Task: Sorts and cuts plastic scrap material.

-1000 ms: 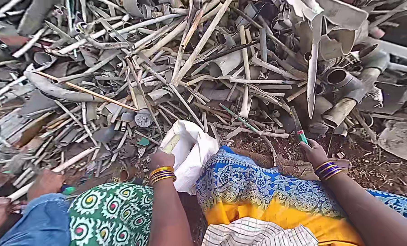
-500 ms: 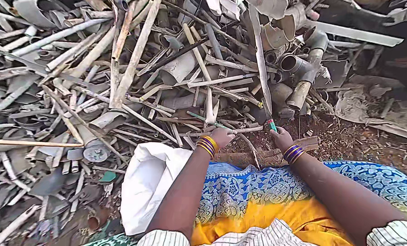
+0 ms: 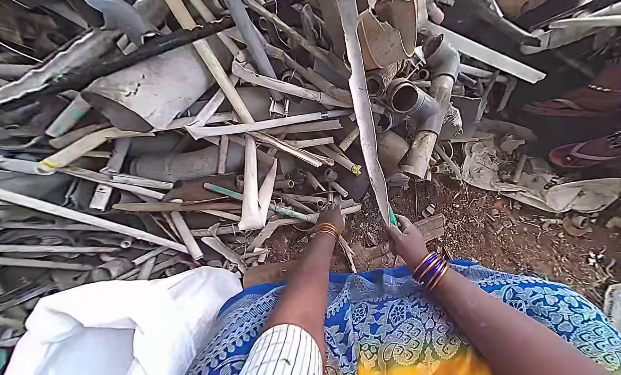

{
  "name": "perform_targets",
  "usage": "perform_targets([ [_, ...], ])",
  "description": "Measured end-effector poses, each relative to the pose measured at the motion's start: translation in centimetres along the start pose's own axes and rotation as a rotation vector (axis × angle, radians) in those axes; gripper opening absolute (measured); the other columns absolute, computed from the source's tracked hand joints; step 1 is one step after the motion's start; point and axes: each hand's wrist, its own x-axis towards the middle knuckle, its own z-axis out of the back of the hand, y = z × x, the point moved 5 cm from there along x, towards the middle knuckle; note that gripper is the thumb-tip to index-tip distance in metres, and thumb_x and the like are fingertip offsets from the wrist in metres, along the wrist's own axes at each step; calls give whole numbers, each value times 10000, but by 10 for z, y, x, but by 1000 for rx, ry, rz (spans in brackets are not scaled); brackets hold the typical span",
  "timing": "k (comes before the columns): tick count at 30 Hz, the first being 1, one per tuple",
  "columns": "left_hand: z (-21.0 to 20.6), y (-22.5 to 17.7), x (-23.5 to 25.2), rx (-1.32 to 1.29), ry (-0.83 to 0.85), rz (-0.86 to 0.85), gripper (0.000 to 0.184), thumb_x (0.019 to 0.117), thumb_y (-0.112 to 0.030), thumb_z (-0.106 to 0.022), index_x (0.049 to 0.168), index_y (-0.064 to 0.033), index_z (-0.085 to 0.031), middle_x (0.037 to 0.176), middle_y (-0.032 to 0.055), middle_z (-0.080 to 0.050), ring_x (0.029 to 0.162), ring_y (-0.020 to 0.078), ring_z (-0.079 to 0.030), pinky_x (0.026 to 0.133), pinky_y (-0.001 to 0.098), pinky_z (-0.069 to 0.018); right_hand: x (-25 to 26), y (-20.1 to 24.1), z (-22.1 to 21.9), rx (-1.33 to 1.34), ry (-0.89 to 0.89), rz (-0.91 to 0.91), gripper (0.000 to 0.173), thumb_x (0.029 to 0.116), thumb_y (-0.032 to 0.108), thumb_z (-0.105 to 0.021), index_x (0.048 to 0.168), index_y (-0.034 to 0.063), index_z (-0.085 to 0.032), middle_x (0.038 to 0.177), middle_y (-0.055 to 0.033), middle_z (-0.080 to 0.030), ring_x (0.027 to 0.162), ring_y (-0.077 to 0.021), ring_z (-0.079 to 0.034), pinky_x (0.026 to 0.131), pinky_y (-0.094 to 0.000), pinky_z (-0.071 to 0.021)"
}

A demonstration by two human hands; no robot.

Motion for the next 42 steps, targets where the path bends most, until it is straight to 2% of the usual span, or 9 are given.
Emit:
perform_targets([
  [6, -33, -24, 46, -77, -11, -19, 560, 1063, -157, -502, 1585, -20, -353, 1668, 222, -277, 1562, 387, -226, 1269, 547, -163, -1, -7, 9, 66, -26, -26, 393, 1095, 146, -444, 1449, -26, -434, 769, -39, -592, 515, -75, -503, 515, -239, -458],
  [13, -34, -32, 51, -77, -72, -41, 434, 1093, -101, -396, 1502, 33, -457, 1518, 255, -486, 1462, 411, -404, 1218, 536, -278, 0, -14, 10, 132, -21, -88, 383, 1099, 142, -452, 1441, -30, -430, 740, -33, -593, 485, -62, -504, 483, -208, -454],
  [17, 2, -13, 32, -281, -218, 222, 477, 1050, -248, -519, 1417, 55, -512, 1313, 266, -639, 1274, 376, -611, 1081, 518, -462, 1, -14, 10, 99, -3, -73, 382, 1099, 139, -442, 1439, -34, -426, 742, -22, -591, 487, -52, -500, 490, -206, -457],
  [19, 18, 11, 27, -361, -220, 429, 573, 1035, -263, -585, 1522, -9, -419, 1447, 262, -547, 1292, 400, -589, 1056, 562, -472, 1, -15, 11, 100, -5, -79, 377, 1097, 137, -442, 1432, -36, -430, 749, -24, -597, 491, -52, -499, 494, -207, -452],
  [22, 7, 54, 43, -312, -198, 526, 560, 996, -274, -650, 1495, -69, -498, 1494, 249, -511, 1308, 403, -580, 1044, 571, -490, 0, -14, 12, 133, -21, -90, 359, 1098, 128, -440, 1417, -36, -438, 754, -24, -596, 495, -49, -506, 493, -200, -456],
  [27, 6, 59, 42, -284, -177, 452, 501, 1001, -211, -627, 1462, -40, -529, 1490, 227, -528, 1305, 403, -582, 1049, 591, -477, -1, -12, 12, 102, -8, -63, 361, 1097, 144, -433, 1415, -27, -447, 766, -21, -585, 515, -59, -513, 509, -217, -466],
  [33, 50, 42, 4, -573, -532, 332, 484, 1038, -359, -622, 1381, -22, -573, 1267, 267, -668, 1212, 438, -635, 1041, 613, -463, -10, -5, 12, 141, -75, 30, 404, 1101, 142, -425, 1462, -40, -415, 790, -43, -591, 516, -69, -506, 505, -227, -459],
  [37, 82, 9, -37, -605, -747, -16, 406, 986, -155, -695, 1343, 24, -625, 1330, 248, -647, 1267, 402, -610, 1112, 552, -427, -22, 2, 17, 94, -190, 225, 471, 1096, 163, -383, 1509, -57, -330, 864, -80, -610, 590, -110, -555, 586, -290, -512],
  [42, 108, -26, -96, -539, -935, -396, 311, 888, 6, -724, 1182, 101, -693, 1230, 255, -701, 1168, 391, -679, 1056, 528, -490, -43, 9, -4, 56, 222, 108, 441, 1109, 199, -432, 1507, 10, -403, 852, -81, -564, 587, -133, -514, 572, -300, -476],
])
